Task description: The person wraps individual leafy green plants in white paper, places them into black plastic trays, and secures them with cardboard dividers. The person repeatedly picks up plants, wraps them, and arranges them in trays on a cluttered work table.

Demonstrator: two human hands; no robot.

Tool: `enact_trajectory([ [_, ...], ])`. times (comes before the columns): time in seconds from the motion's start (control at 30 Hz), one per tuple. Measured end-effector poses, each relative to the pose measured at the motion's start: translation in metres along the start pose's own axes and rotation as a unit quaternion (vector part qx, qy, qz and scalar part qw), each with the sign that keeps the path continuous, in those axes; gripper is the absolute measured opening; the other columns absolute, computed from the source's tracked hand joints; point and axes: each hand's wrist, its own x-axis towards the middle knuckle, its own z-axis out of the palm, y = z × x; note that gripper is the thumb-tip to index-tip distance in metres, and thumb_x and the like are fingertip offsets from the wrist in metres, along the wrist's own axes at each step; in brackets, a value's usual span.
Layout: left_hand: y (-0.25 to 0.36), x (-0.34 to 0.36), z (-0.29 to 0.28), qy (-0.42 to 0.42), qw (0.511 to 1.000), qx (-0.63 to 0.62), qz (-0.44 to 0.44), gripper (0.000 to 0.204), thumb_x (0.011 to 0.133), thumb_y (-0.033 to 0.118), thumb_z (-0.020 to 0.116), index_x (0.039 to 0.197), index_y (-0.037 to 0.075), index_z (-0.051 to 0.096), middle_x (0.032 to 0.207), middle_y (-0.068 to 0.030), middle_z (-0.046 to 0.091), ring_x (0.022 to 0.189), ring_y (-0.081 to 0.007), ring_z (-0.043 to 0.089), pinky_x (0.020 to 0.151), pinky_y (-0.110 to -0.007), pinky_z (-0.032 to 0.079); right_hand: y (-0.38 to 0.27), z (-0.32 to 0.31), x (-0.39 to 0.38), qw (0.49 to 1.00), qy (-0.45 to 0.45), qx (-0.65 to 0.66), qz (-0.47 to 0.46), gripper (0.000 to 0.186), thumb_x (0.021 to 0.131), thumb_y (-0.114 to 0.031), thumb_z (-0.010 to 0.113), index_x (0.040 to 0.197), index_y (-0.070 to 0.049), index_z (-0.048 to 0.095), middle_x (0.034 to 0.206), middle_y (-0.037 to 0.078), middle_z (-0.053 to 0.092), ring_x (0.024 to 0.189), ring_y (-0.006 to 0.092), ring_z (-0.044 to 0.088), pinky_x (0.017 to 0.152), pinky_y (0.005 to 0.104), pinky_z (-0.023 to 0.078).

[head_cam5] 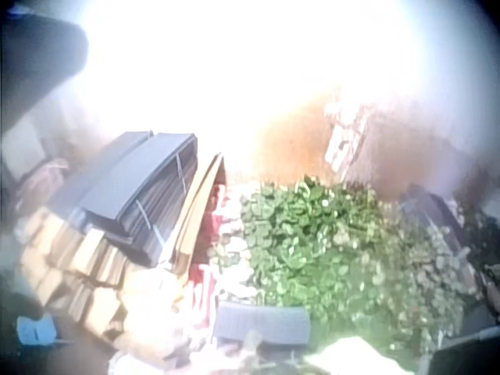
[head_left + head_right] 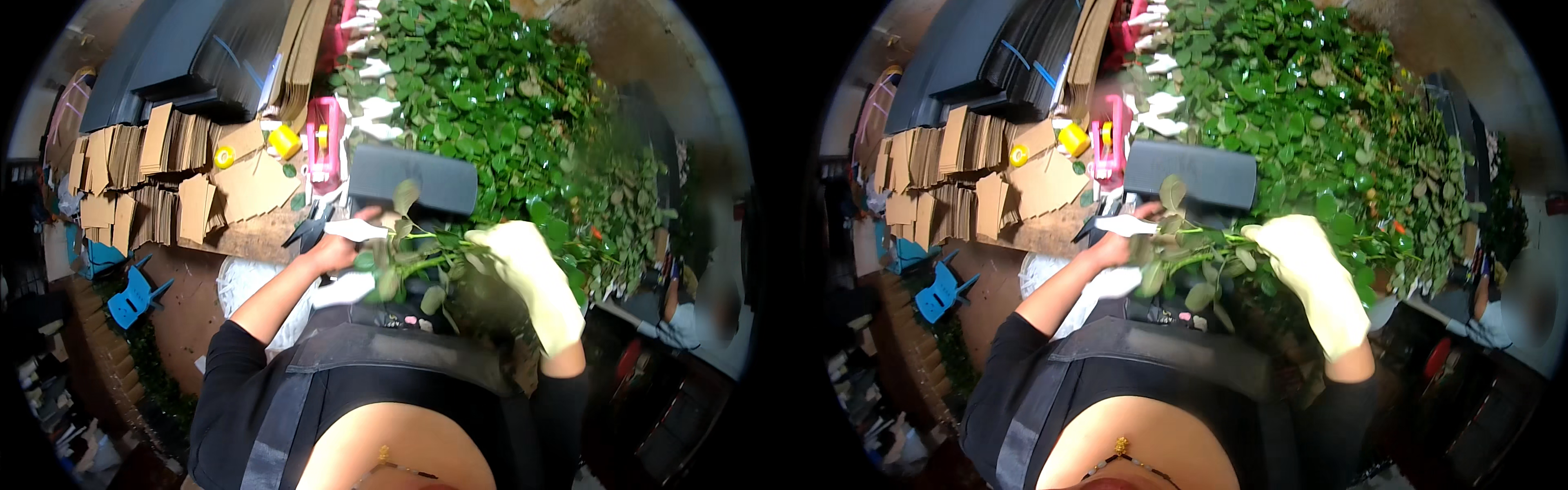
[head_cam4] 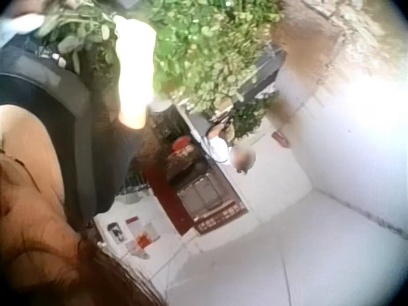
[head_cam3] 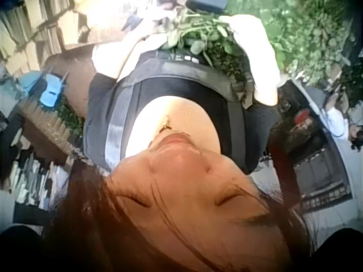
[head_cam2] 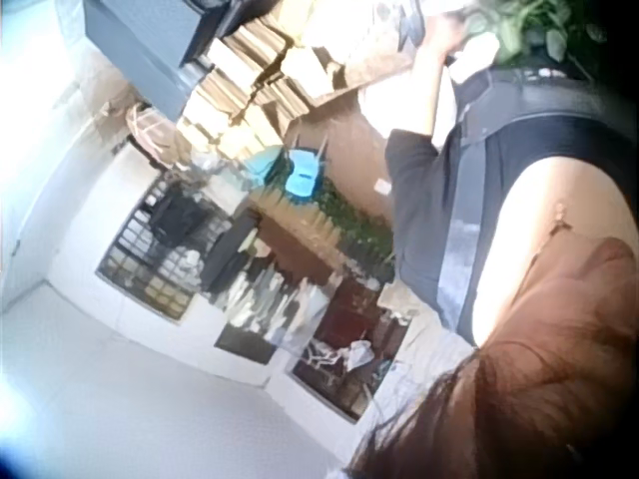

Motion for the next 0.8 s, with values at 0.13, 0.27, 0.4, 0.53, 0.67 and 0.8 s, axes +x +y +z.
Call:
enact_trajectory([
  [0.13,-0.016,-0.004,0.01,0.038,0.997,-0.061,-0.013,0.09,0.084,0.008,0.08,0.158,0.014,0.029,0.136,-0.0142,0.056,0.115,-0.0257,0.062,0.095,-0.034,0.052,0.032,0.118,-0.001,0.967,-0.181,0.069,0.168,0.008,0.075,-0.007,0.062,0.079,-0.006,0.068,0.082,0.02,0.068,0.076,0.0432,0.066,0.066,0.049,0.053],
  [0.27,-0.015,-0.001,0.001,0.004,0.994,0.058,0.095,0.054,0.088,0.026,0.075,0.139,0.013,0.061,0.127,-0.0109,0.061,0.104,-0.0257,0.063,0.088,-0.034,0.052,0.024,0.134,-0.001,0.955,-0.222,0.075,0.182,0.009,0.08,-0.008,0.06,0.082,-0.005,0.068,0.086,0.021,0.068,0.08,0.0441,0.066,0.068,0.0493,0.053],
  [0.4,0.0,0.002,-0.004,-0.009,0.972,0.214,0.093,0.044,0.085,0.039,0.07,0.12,0.013,0.073,0.109,-0.0068,0.066,0.102,-0.031,0.059,0.093,-0.04,0.046,0.025,0.122,-0.029,0.948,-0.059,0.244,0.196,0.014,0.087,-0.012,0.062,0.095,-0.004,0.071,0.097,0.019,0.071,0.087,0.0422,0.065,0.076,0.0456,0.053],
  [0.53,0.002,0.009,-0.005,-0.028,0.967,0.218,0.129,0.037,0.085,0.032,0.069,0.115,0.011,0.071,0.109,-0.0093,0.065,0.115,-0.035,0.054,0.1,-0.043,0.043,0.011,0.092,-0.048,0.957,0.03,0.238,0.163,0.018,0.092,-0.012,0.062,0.104,-0.002,0.07,0.11,0.017,0.071,0.104,0.0401,0.064,0.092,0.0452,0.051],
  [0.67,-0.001,0.01,-0.002,-0.003,0.963,0.223,0.149,0.029,0.088,0.028,0.068,0.107,0.006,0.068,0.107,-0.0116,0.064,0.109,-0.0351,0.058,0.097,-0.044,0.047,0.009,0.089,-0.055,0.939,0.129,0.266,0.177,0.021,0.092,-0.012,0.061,0.107,-0.001,0.07,0.113,0.017,0.07,0.109,0.0396,0.063,0.097,0.0444,0.05],
  [0.8,0.005,0.01,0.0,-0.029,0.961,0.242,0.13,0.023,0.087,0.015,0.072,0.105,0.004,0.063,0.105,-0.0147,0.064,0.101,-0.0372,0.059,0.088,-0.046,0.049,0.025,0.09,-0.064,0.891,0.154,0.295,0.31,0.022,0.09,-0.007,0.063,0.11,-0.002,0.071,0.115,0.018,0.07,0.11,0.0374,0.064,0.097,0.0421,0.051],
])
